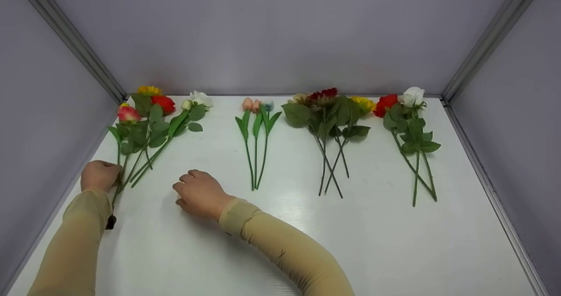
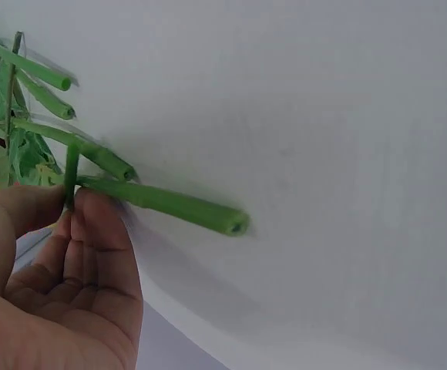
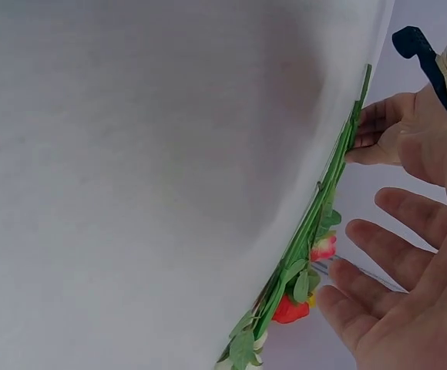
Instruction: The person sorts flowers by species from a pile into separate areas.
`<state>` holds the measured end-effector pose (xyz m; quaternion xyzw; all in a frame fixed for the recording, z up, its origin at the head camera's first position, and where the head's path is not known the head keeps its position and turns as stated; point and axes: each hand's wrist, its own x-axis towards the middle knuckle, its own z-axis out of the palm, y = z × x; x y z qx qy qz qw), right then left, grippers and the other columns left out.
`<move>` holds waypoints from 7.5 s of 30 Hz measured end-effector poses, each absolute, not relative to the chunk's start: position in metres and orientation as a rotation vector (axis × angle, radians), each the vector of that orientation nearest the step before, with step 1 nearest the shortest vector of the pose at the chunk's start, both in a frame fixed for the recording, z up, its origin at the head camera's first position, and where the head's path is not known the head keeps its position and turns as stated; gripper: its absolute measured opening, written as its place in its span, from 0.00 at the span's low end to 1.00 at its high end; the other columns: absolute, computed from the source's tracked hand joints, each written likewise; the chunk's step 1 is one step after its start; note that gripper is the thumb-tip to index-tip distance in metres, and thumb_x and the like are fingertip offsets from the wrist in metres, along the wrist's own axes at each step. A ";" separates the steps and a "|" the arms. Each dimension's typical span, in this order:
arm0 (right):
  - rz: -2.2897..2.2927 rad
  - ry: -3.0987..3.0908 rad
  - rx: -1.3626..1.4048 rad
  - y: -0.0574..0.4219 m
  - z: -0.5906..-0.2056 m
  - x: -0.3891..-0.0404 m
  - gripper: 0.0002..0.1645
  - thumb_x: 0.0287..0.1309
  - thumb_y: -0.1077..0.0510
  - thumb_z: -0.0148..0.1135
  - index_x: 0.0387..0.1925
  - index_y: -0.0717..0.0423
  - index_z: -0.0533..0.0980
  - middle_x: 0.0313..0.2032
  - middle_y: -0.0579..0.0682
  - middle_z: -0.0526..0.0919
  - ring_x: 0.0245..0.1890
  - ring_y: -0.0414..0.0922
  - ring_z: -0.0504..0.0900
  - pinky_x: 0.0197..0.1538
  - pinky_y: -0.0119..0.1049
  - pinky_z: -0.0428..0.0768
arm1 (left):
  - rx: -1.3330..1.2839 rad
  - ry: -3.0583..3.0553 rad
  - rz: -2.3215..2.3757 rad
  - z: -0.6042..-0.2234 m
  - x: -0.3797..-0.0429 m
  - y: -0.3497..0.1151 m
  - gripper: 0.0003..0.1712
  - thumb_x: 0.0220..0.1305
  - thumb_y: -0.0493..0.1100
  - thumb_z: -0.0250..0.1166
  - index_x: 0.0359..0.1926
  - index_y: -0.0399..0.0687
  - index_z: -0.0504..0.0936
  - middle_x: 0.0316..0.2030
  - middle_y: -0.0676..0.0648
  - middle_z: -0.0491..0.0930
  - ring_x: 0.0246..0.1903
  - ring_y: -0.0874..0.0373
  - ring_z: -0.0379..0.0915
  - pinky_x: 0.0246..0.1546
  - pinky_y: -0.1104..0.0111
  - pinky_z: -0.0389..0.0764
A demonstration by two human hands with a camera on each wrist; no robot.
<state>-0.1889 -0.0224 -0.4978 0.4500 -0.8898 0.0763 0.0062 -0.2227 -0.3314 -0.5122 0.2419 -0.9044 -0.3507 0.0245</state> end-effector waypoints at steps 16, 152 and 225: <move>0.355 -2.817 1.331 0.003 -0.503 -0.205 0.24 0.75 0.50 0.59 0.66 0.53 0.76 0.63 0.53 0.78 0.68 0.52 0.71 0.71 0.41 0.67 | 0.904 -2.548 -1.252 -0.502 -0.214 -0.349 0.22 0.74 0.41 0.52 0.56 0.26 0.81 0.51 0.30 0.82 0.52 0.37 0.77 0.56 0.49 0.77; 1.113 -2.922 0.760 0.110 -0.490 -0.245 0.20 0.76 0.50 0.58 0.60 0.55 0.81 0.59 0.52 0.82 0.63 0.51 0.76 0.66 0.49 0.73 | 0.221 -2.793 -1.415 -0.455 -0.227 -0.219 0.18 0.76 0.45 0.60 0.56 0.35 0.81 0.48 0.37 0.82 0.45 0.47 0.80 0.46 0.57 0.81; 0.952 -2.762 -0.347 0.414 -0.457 -0.239 0.23 0.71 0.56 0.57 0.55 0.73 0.79 0.47 0.70 0.83 0.36 0.52 0.83 0.35 0.36 0.78 | -1.742 -2.546 -0.028 -0.476 -0.138 0.078 0.38 0.73 0.60 0.61 0.78 0.56 0.62 0.73 0.49 0.66 0.72 0.53 0.60 0.72 0.65 0.61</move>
